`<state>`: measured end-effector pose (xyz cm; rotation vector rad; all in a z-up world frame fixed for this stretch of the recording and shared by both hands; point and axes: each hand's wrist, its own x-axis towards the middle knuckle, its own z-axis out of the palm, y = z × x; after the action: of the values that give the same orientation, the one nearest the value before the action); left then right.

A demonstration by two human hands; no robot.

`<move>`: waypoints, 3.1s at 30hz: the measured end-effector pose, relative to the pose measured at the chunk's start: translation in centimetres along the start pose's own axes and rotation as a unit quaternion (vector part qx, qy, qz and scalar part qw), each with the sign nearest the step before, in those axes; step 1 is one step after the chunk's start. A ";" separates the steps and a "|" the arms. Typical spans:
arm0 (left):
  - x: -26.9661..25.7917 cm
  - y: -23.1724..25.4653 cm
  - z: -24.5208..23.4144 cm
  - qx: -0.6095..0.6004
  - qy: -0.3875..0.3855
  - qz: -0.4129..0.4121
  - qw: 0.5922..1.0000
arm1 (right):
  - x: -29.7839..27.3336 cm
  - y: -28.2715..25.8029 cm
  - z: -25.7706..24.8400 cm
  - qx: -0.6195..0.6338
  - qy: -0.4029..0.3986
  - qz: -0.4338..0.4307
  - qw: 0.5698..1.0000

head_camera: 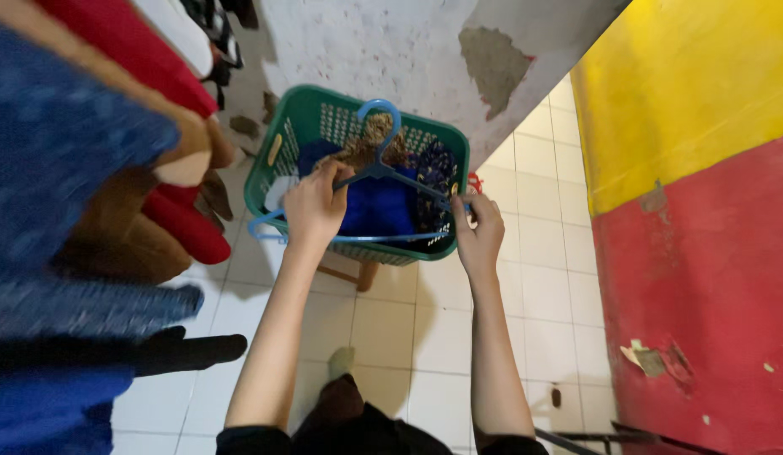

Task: The person takes a patterned shirt, a black garment, and a blue shirt one by one from a laundry basket, places them onto plastic hangers, and hangs each item on a metal clothes rack.

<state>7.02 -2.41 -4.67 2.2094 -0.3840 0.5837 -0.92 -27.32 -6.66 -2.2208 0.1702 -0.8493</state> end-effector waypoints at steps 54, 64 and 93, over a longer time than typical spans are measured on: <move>-11.7 -20.9 45.1 0.155 -0.144 -0.461 0.862 | 19.6 36.9 29.7 0.311 -0.540 0.031 0.782; -0.9 -15.2 37.5 -0.307 0.262 -0.337 0.851 | 21.8 28.2 27.8 0.419 -0.561 0.069 0.710; 8.0 3.2 9.3 0.152 0.361 -0.228 0.891 | 43.0 10.8 21.2 0.534 -0.335 -0.036 0.776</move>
<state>14.96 -12.21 -3.81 2.0678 0.6371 1.1834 46.84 -37.91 -2.32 -1.2791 -0.6105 -0.0329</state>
